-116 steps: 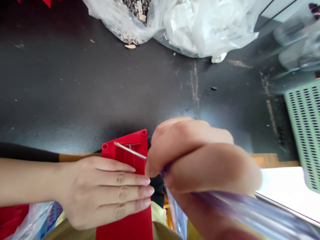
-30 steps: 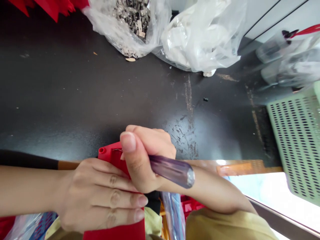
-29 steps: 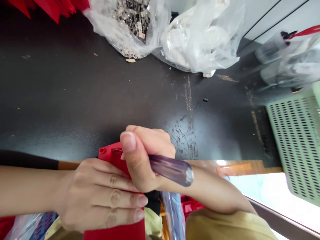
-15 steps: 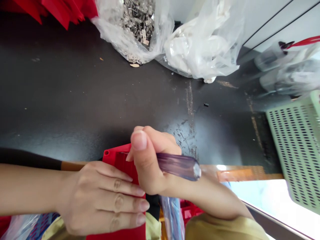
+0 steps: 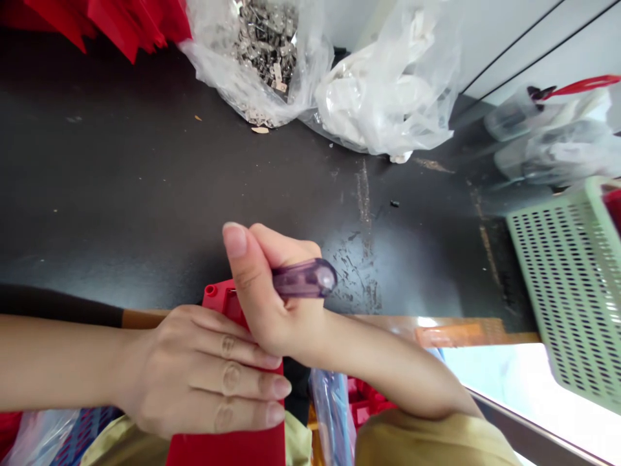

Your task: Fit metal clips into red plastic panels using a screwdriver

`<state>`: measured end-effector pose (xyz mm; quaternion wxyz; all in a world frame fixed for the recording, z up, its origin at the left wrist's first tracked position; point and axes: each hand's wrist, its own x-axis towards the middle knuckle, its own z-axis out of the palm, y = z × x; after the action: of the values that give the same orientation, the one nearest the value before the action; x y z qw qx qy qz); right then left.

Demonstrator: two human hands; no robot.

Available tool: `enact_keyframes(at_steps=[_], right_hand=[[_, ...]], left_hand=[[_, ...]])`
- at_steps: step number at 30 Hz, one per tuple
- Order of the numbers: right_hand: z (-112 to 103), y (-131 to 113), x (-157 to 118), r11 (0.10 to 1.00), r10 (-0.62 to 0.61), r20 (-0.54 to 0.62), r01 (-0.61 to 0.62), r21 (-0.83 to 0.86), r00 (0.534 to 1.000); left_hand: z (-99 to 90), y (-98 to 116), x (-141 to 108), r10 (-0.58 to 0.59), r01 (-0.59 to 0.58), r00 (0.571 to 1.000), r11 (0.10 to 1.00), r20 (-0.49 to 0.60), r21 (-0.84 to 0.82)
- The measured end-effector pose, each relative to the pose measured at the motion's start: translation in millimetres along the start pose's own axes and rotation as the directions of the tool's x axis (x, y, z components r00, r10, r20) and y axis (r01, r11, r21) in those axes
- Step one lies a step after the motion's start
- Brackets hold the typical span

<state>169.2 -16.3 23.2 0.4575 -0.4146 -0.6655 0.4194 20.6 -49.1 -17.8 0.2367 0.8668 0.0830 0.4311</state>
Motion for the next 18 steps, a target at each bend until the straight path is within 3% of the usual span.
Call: enact_keyframes(at_steps=[4,10,13,18], right_hand=[[6,1,3,0.996,0.016,-0.088,-0.008,0.091,0.996],[5,0,13,0.918,0.221,-0.216,-0.128,0.376,0.951],[-2,2,21,0.841,0.316,-0.188,-0.183,0.509,0.930],[-8,10,26,0.777,0.380,-0.149,-0.227,0.588,0.913]], left_hand=[[-3.1,1,0,-0.005,0.005,1.000,1.000,-0.004,-0.013],[-8.5,2,7,0.014,-0.013,1.000,1.000,0.027,-0.012],[-9.5,2,8,-0.002,0.002,1.000,1.000,0.024,-0.019],[-8.9,3,6,-0.052,0.052,0.999,0.999,-0.017,-0.016]])
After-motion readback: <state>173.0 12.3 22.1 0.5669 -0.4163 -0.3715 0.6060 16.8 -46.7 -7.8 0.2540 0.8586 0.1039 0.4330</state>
